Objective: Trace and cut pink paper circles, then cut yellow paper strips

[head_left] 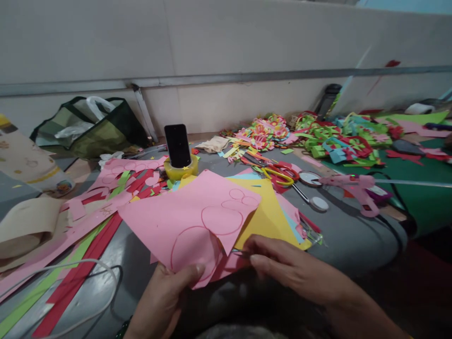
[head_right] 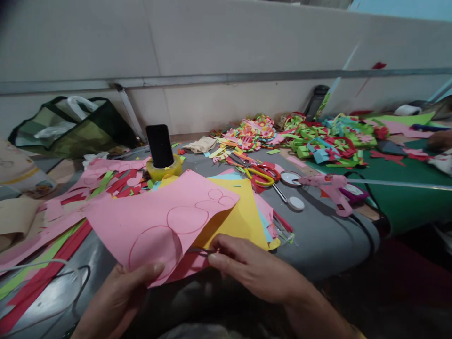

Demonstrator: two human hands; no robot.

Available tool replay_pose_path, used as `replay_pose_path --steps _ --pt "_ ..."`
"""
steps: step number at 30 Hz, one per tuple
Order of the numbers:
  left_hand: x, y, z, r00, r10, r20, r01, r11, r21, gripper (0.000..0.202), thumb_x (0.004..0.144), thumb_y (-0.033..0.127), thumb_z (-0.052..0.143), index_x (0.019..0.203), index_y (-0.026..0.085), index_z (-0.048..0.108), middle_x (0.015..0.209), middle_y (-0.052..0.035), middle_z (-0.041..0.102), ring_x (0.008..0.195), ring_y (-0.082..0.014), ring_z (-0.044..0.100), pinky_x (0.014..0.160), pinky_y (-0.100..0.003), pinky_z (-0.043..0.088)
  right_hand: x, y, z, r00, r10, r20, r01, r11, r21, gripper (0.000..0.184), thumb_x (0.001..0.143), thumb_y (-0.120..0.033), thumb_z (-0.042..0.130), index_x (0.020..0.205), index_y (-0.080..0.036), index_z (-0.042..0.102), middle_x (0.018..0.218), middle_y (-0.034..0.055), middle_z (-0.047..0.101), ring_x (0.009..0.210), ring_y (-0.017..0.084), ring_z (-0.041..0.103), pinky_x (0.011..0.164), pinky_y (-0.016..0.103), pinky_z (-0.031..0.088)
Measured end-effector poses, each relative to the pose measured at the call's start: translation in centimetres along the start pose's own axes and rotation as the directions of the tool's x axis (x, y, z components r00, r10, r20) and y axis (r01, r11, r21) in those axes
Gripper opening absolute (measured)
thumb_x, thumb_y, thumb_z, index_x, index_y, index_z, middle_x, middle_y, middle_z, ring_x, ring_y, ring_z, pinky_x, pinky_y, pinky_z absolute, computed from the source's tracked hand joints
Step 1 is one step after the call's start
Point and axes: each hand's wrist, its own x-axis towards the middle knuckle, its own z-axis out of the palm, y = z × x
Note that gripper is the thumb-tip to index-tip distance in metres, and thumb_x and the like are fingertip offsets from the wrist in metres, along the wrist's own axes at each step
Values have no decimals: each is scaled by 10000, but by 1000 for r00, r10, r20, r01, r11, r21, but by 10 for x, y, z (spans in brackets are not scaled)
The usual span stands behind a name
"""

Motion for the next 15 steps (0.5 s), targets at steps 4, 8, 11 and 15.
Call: replay_pose_path --steps 4,8,11,15 --pt "3 -1 -1 999 36 -6 -35 999 39 540 559 154 751 1090 149 653 973 -99 721 988 -326 639 876 -435 497 -30 -15 -6 979 -80 -189 56 990 -132 265 884 -427 491 1042 -284 648 993 57 648 894 242 571 766 353 429" --pt "7 -9 -9 997 67 41 -74 977 202 388 608 188 727 991 140 693 927 -87 727 948 -292 648 870 -381 486 -31 -41 6 959 -133 -252 113 989 -94 259 906 -436 439 1032 -289 610 859 46 634 769 212 564 665 332 432" --pt "8 -11 -13 995 64 75 -80 967 241 271 635 205 714 897 135 710 850 -71 728 884 -275 657 810 -343 495 -11 -47 7 976 -148 -159 122 979 -165 259 933 -429 386 911 -241 562 753 11 583 675 155 520 627 287 402" --pt "5 -9 -14 995 56 78 -66 989 131 270 647 177 699 917 176 703 833 -27 719 895 -235 649 819 -306 495 13 -39 4 993 -103 -54 89 972 -219 310 957 -438 317 870 -207 505 675 -20 516 639 126 474 608 259 369"
